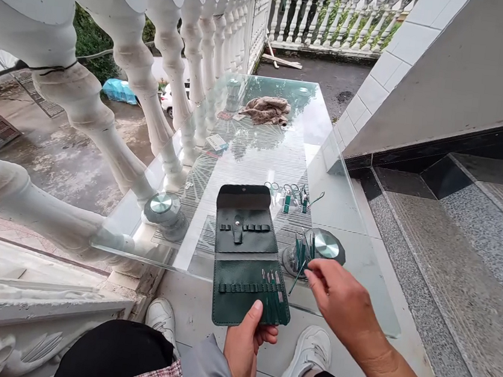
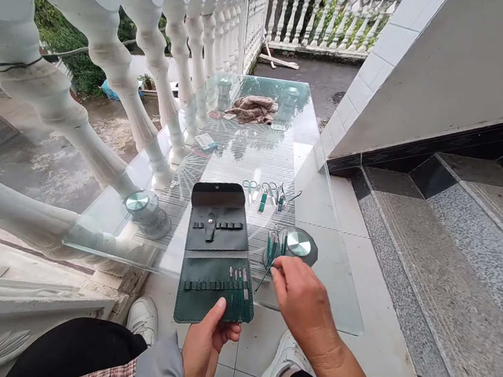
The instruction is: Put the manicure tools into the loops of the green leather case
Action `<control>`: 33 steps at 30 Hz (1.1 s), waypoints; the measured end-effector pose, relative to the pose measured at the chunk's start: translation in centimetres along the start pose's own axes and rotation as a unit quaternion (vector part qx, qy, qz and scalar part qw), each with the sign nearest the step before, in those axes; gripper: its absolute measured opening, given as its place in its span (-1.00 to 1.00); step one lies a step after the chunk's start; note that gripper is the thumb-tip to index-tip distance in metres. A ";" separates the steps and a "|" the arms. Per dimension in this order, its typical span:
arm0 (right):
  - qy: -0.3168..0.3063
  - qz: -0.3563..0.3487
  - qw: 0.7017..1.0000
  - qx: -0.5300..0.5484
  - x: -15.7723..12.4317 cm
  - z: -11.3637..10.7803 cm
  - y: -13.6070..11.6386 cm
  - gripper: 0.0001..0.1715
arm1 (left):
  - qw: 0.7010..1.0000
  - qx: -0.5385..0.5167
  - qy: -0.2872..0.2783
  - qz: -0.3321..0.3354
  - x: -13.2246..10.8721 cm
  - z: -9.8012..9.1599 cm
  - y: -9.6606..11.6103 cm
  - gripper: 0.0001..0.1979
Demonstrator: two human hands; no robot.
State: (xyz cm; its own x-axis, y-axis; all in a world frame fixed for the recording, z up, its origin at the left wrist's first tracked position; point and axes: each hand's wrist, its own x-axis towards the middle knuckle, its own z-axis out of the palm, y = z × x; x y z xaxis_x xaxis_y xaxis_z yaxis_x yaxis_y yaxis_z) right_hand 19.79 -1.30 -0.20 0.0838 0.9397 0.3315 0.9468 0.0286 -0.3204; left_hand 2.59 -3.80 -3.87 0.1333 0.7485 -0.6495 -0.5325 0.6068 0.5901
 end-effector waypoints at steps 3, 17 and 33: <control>-0.029 -0.067 0.997 -0.020 -0.7 0.5 -1.6 -0.82 | 1.000 -0.004 0.001 -0.001 0.0 0.1 0.0 -0.46; -0.098 0.012 0.982 -0.159 -2.3 -0.1 -0.4 -0.75 | 1.000 0.002 -0.015 -0.002 -0.1 0.1 0.1 -0.50; -0.257 0.064 0.953 0.150 -3.6 -1.1 -5.3 -0.81 | 0.999 -0.016 -0.030 0.002 -0.5 0.1 0.3 -0.54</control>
State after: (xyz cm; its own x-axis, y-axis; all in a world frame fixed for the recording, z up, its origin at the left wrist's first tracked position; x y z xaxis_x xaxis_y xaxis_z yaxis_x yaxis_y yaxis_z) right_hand 14.80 -5.23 1.29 -0.0430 0.9827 -0.1803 0.8008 -0.0740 -0.5944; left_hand 2.48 -3.92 -3.31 0.1806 0.7658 -0.6172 -0.5601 0.5959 0.5755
